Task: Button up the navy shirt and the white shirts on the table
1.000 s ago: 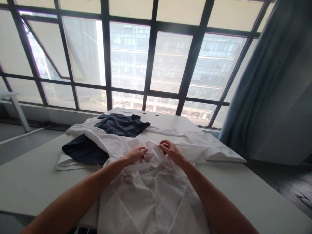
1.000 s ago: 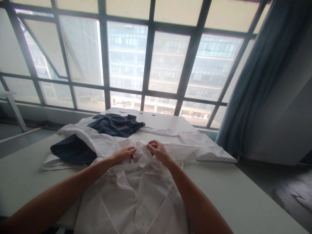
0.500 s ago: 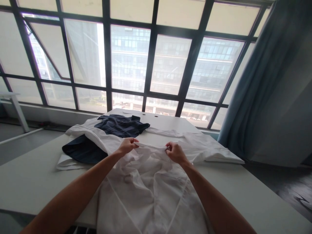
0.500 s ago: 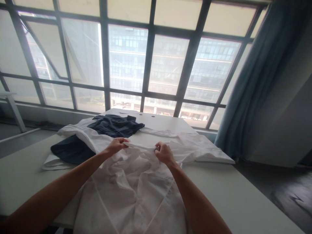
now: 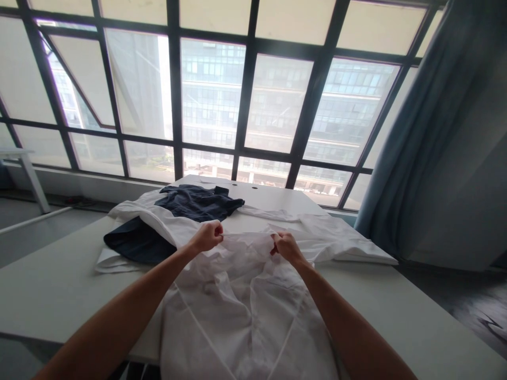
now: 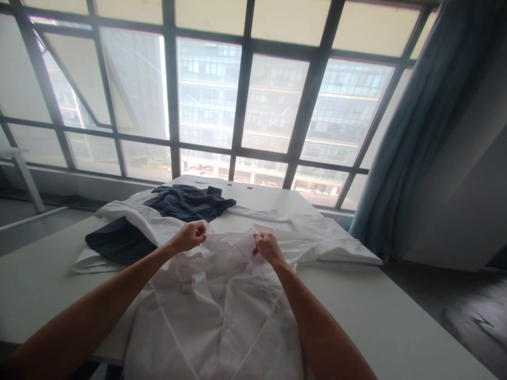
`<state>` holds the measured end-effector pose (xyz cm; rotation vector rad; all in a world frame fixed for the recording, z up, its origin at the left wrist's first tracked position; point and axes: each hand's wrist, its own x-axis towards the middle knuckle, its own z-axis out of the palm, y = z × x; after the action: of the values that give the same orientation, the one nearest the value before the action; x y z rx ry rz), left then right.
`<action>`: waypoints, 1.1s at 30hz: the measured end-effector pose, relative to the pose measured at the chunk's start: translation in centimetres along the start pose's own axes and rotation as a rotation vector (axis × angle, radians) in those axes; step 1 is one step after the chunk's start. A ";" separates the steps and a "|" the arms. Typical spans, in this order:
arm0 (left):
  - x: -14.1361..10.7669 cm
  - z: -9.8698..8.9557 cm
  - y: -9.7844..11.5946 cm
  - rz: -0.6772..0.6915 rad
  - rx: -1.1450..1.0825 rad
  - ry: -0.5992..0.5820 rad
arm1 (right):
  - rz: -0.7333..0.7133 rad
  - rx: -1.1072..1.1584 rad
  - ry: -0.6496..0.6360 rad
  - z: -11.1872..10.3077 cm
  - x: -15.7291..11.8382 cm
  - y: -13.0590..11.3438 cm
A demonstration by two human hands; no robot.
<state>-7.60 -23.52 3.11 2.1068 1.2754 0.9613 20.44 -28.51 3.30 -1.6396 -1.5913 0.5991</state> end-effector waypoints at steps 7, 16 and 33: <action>0.6 -1.4 -2.5 0.141 -0.008 0.095 | -0.345 0.059 -0.065 -1.5 1.2 2.9; -0.5 -2.0 -4.1 0.000 0.635 -0.182 | 0.084 -0.689 -0.039 -7.8 3.1 9.9; -2.2 -17.8 0.6 0.116 0.453 1.238 | -0.395 -0.412 0.308 -9.3 -1.6 -0.2</action>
<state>-21.73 -24.85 14.11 1.8313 2.0550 2.4102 27.31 -31.91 8.80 -1.5393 -1.8092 -0.1916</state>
